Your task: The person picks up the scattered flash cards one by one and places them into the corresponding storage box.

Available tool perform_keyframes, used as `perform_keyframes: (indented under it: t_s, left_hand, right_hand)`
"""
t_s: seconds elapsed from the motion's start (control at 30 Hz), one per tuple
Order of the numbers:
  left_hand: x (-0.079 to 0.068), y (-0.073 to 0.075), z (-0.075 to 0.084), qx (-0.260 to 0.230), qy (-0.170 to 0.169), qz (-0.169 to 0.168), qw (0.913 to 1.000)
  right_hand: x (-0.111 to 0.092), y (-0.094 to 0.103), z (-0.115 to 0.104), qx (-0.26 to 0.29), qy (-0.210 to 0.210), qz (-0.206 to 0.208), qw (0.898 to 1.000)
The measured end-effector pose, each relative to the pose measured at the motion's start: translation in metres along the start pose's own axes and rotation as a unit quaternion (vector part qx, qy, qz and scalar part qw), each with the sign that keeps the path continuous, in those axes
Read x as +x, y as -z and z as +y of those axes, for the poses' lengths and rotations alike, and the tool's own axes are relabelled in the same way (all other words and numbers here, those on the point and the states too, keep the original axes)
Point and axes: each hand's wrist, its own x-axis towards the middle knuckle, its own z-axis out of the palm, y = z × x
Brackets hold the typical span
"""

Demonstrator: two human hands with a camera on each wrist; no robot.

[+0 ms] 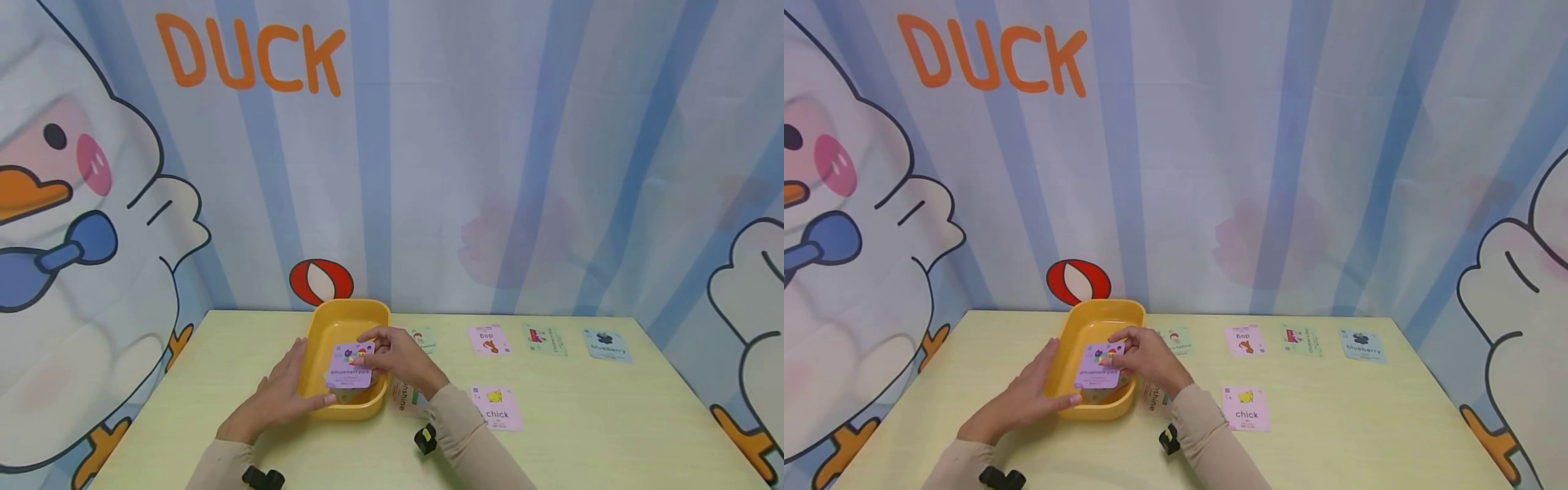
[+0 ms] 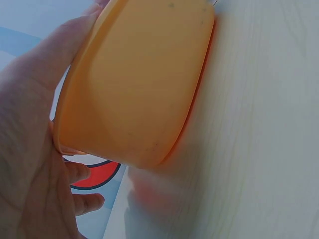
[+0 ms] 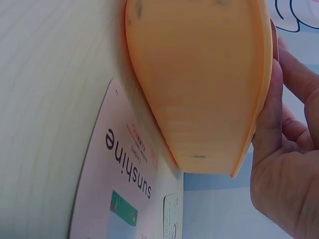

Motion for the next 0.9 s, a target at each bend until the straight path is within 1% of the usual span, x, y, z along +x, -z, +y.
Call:
perform_keyframes:
  t_s: [0.27, 0.63, 0.83, 0.9]
  left_hand:
    - [0.0, 0.0, -0.0005, 0.0, -0.002, 0.001, 1.0]
    - [-0.0001, 0.001, 0.0001, -0.004, -0.001, -0.002, 1.0]
    - [-0.0009, 0.0008, -0.0004, 0.002, -0.004, -0.001, 1.0]
    - [-0.0009, 0.0006, -0.0004, 0.005, -0.003, -0.002, 1.0]
  right_hand:
    - [-0.0011, -0.0005, -0.0025, -0.007, -0.002, 0.0, 1.0]
    - [0.0004, -0.0038, -0.0021, 0.002, -0.003, -0.001, 1.0]
    - [-0.0008, -0.0071, -0.0044, -0.015, 0.013, 0.008, 1.0]
    - [-0.0005, -0.0077, -0.0047, -0.023, 0.01, 0.011, 1.0]
